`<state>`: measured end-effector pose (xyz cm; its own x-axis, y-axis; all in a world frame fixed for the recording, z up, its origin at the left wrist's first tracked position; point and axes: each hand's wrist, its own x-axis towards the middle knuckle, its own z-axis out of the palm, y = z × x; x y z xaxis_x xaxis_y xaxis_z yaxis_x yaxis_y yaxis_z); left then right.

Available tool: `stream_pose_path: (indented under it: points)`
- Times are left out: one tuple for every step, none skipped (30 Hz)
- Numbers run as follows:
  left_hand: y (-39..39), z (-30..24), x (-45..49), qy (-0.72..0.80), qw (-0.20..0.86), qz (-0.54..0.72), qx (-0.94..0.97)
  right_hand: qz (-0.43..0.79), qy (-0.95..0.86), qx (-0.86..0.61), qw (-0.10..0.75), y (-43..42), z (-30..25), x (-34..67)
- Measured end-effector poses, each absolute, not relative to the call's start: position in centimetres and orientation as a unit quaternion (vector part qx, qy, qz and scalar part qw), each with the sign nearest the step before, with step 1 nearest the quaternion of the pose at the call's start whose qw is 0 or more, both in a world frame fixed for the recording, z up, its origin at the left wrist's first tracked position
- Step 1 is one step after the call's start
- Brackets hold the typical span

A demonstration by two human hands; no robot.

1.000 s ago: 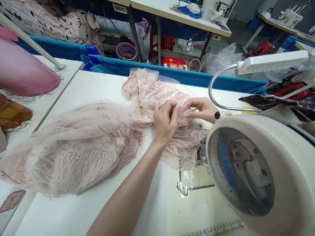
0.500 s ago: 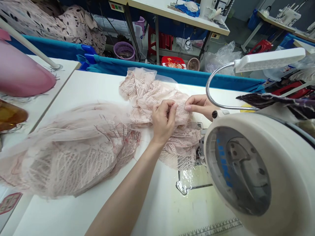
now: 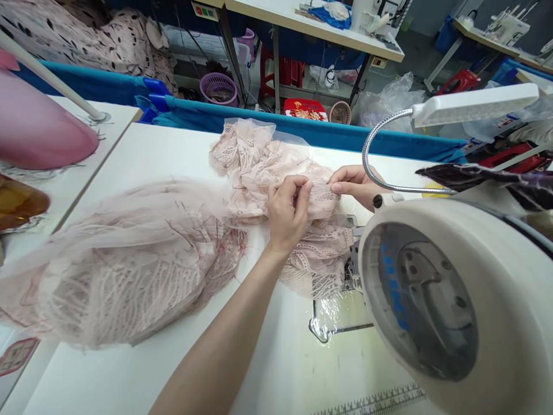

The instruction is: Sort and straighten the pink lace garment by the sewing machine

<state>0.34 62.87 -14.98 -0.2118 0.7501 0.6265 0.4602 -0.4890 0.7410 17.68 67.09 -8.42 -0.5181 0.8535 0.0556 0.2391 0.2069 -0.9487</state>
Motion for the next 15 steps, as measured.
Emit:
stream_pose_path:
  points:
    - [62.9,-15.0,0.3,0.489,0.119,0.605,0.617,0.503,-0.711,-0.382,0.309,67.5,-8.8,17.7]
    - [62.9,-15.0,0.3,0.488,0.118,0.605,0.618,0.506,-0.709,-0.381,0.31,67.9,-9.3,17.7]
    - [62.8,-15.0,0.3,0.487,0.117,0.605,0.618,0.509,-0.707,-0.38,0.312,68.2,-9.7,17.7]
    - [62.8,-15.0,0.3,0.488,0.117,0.604,0.619,0.511,-0.705,-0.378,0.315,68.6,-10.1,17.7]
    - [62.8,-15.0,0.3,0.489,0.117,0.602,0.621,0.513,-0.704,-0.376,0.317,68.9,-10.5,17.8]
    - [62.8,-15.0,0.3,0.491,0.117,0.599,0.621,0.515,-0.704,-0.373,0.318,69.1,-10.8,17.8]
    - [62.8,-15.0,0.3,0.492,0.117,0.597,0.622,0.517,-0.704,-0.369,0.318,69.2,-11.0,17.9]
    - [62.8,-15.0,0.3,0.493,0.116,0.596,0.623,0.519,-0.705,-0.365,0.318,69.3,-11.1,18.0]
    - [62.9,-15.0,0.3,0.493,0.115,0.596,0.623,0.52,-0.706,-0.36,0.317,69.3,-11.1,18.0]
    - [62.9,-15.0,0.3,0.491,0.112,0.597,0.624,0.521,-0.708,-0.357,0.316,69.3,-11.2,18.1]
    - [62.9,-15.0,0.3,0.489,0.109,0.599,0.625,0.522,-0.71,-0.354,0.314,69.3,-11.2,18.2]
    - [62.9,-15.0,0.3,0.486,0.106,0.6,0.627,0.522,-0.712,-0.352,0.312,69.3,-11.2,18.2]
    - [62.9,-15.0,0.3,0.483,0.103,0.601,0.629,0.521,-0.714,-0.351,0.309,69.4,-11.3,18.3]
    - [62.9,-15.0,0.3,0.483,0.1,0.6,0.63,0.52,-0.716,-0.351,0.306,69.4,-11.3,18.4]
    - [62.9,-15.0,0.3,0.483,0.098,0.599,0.631,0.519,-0.718,-0.35,0.304,69.5,-11.4,18.4]
